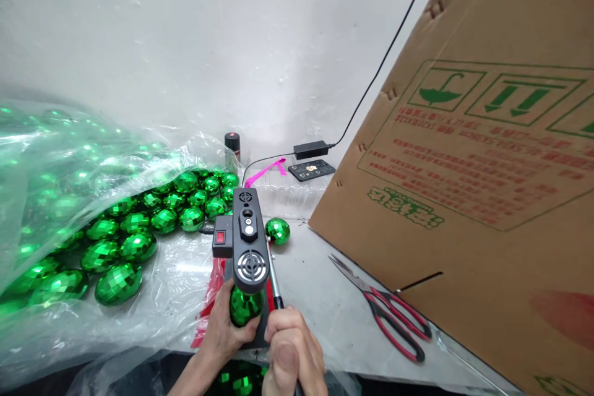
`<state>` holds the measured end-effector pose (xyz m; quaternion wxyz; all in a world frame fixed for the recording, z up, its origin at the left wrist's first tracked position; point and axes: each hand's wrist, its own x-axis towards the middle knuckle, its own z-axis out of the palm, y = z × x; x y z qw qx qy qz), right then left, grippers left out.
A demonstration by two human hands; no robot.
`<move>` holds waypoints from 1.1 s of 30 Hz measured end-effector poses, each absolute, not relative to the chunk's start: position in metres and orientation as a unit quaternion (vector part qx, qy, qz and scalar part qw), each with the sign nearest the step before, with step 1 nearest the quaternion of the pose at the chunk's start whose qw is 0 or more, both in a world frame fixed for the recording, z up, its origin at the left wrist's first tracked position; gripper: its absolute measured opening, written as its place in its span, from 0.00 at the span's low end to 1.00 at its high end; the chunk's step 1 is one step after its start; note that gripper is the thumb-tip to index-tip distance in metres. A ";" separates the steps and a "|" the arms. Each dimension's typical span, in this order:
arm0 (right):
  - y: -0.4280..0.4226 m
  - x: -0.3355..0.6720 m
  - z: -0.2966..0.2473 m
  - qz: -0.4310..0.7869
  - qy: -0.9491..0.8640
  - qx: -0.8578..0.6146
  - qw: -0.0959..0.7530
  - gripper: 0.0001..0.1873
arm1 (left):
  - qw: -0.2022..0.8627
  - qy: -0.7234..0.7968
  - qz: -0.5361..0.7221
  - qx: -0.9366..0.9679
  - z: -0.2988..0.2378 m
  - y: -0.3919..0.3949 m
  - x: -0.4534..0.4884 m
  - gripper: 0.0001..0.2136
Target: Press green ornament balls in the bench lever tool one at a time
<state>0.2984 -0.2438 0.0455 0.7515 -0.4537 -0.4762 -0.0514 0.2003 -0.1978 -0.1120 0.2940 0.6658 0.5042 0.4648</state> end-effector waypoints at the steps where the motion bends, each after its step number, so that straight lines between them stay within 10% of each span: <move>1: -0.244 0.299 0.045 -0.049 -0.482 -0.452 0.749 0.26 | 0.291 0.503 0.467 0.666 -0.112 -0.198 0.200 0.36; 33: -0.243 0.308 0.036 -0.032 -0.516 -0.406 0.753 0.24 | 0.292 0.512 0.471 0.656 -0.112 -0.195 0.202 0.36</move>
